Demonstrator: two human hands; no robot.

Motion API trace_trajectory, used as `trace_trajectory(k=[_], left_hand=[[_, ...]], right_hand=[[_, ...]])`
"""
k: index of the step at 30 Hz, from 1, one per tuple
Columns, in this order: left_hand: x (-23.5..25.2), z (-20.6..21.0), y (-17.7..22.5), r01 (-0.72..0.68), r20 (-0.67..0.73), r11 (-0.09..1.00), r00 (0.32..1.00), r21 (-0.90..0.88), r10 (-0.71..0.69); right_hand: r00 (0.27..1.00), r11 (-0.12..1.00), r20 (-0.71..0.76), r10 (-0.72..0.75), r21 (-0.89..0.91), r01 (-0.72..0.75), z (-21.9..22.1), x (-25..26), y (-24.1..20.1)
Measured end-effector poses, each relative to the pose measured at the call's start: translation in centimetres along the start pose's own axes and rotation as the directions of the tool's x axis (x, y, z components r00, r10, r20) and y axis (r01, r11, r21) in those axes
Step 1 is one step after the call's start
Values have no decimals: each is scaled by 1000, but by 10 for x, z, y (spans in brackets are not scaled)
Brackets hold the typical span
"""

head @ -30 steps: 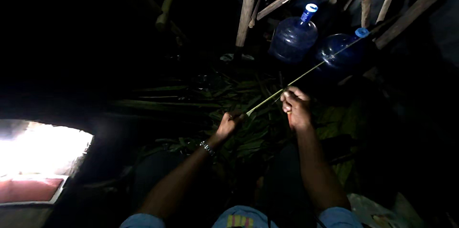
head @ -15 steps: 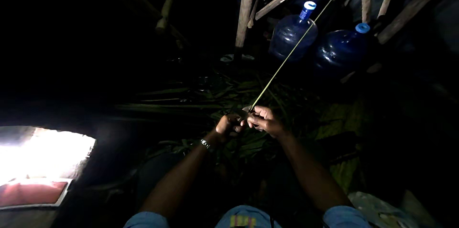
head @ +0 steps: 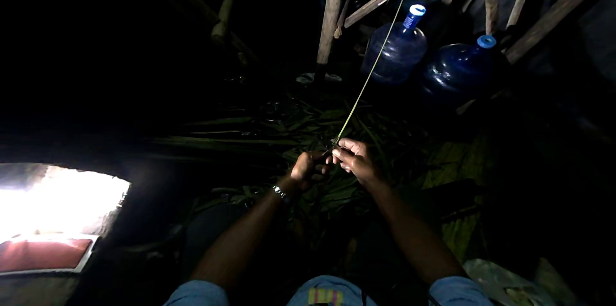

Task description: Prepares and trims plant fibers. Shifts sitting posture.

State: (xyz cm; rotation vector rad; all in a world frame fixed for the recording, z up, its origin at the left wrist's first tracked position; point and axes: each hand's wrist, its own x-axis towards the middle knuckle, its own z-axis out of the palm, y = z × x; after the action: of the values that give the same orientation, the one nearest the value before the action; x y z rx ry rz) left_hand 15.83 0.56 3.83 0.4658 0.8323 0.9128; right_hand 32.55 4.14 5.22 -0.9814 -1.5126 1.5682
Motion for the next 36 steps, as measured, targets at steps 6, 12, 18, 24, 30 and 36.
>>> trace_trajectory(k=[6,12,18,24,30,36], left_hand=[[-4,10,-1,-101,-83,987,990,122,112],[-7,14,-8,-33,-114,991,992,132,49],[-8,16,-10,-33,-87,987,995,157,47],[-11,17,-5,-48,-120,976,990,212,75],[-11,15,-1,-42,-127,961,989,272,79],[-13,12,-2,-11,-64,953,997,303,32]], right_hand=[[999,1000,-44,-2,-25,1,-1,-1,-3],[979,996,-184,-85,-15,84,-31,7,-7],[997,997,-16,-80,-8,80,-49,2,-7],[995,994,-42,-90,-61,88,-42,3,-7],[976,982,-125,-179,-80,170,-40,5,-4],[952,982,-264,-152,66,175,-59,9,-9]])
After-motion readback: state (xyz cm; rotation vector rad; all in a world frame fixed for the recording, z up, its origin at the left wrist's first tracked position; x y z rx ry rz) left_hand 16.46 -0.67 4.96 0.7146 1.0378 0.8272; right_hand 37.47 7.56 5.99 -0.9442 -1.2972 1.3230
